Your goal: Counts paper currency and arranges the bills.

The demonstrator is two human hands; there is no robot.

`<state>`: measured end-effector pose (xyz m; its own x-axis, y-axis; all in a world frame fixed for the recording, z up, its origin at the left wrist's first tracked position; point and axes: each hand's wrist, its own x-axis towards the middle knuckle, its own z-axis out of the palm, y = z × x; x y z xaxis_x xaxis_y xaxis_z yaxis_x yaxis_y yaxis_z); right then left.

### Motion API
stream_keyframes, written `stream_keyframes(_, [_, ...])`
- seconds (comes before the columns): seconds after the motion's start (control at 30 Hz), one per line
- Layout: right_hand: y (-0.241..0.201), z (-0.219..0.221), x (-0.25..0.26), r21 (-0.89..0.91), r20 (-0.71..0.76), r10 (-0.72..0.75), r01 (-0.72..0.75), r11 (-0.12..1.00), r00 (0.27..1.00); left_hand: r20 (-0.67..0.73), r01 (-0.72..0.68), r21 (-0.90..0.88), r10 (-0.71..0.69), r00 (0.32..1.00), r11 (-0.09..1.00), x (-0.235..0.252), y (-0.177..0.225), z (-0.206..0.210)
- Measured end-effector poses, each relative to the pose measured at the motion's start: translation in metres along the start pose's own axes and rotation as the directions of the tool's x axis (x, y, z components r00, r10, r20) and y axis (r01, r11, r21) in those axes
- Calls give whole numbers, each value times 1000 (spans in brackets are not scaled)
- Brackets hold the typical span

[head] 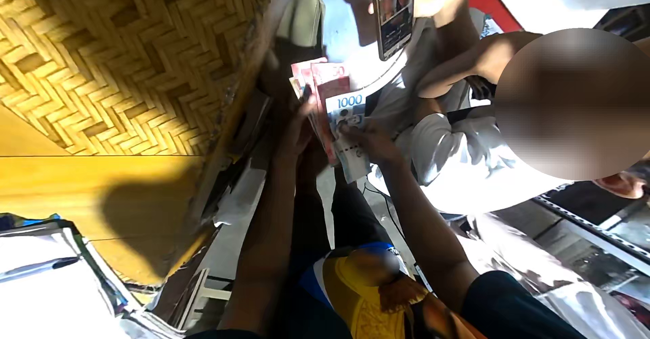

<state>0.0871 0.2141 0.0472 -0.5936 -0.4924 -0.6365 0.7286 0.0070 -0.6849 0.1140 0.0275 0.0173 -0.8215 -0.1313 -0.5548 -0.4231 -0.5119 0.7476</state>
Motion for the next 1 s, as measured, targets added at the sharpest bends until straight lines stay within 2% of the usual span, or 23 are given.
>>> stream_keyframes(0.07, [2, 4, 2, 86, 30, 24, -27, 996, 999, 75, 97, -172, -85, 994, 980, -7, 4, 2])
stream_keyframes(0.13, [6, 6, 5, 58, 31, 50, -52, 997, 998, 142, 135, -282, -97, 985, 950, -9, 4, 4])
stream_keyframes(0.2, [9, 7, 7, 15, 0, 74, -74, 997, 997, 168, 141, -208, -106, 980, 968, -9, 7, 7])
stream_keyframes(0.3, [14, 11, 6, 32, -43, 103, -102, 994, 994, 100, 214, 64, -219, 971, 975, -9, 16, 17])
stream_keyframes(0.37, [16, 8, 4, 60, -73, 107, -103, 993, 992, 61, 266, 136, -276, 959, 955, -3, 16, 20])
stream_keyframes(0.43, [14, 2, -2, 23, -138, 112, -110, 994, 984, 69, 294, 123, -304, 950, 948, 0, 13, 17])
stream_keyframes(0.57, [16, -15, -4, -9, -259, -4, 1, 1000, 966, -68, 357, 85, -352, 934, 930, 6, 2, 9])
stream_keyframes(0.67, [15, -18, 1, -10, -215, -72, 71, 997, 974, -163, 317, 204, -288, 944, 926, 9, -14, 8])
stream_keyframes(0.77, [18, -8, 9, -157, -192, -114, 84, 984, 975, -222, 316, 287, -258, 940, 904, 5, -17, 16])
stream_keyframes(0.9, [29, -7, 15, -288, -328, -204, 108, 952, 922, -212, 344, 200, -302, 929, 917, 3, -14, 18])
stream_keyframes(1.0, [21, -15, 6, -219, -372, -242, 169, 961, 896, -201, 406, 90, -382, 902, 909, 5, -7, 8])
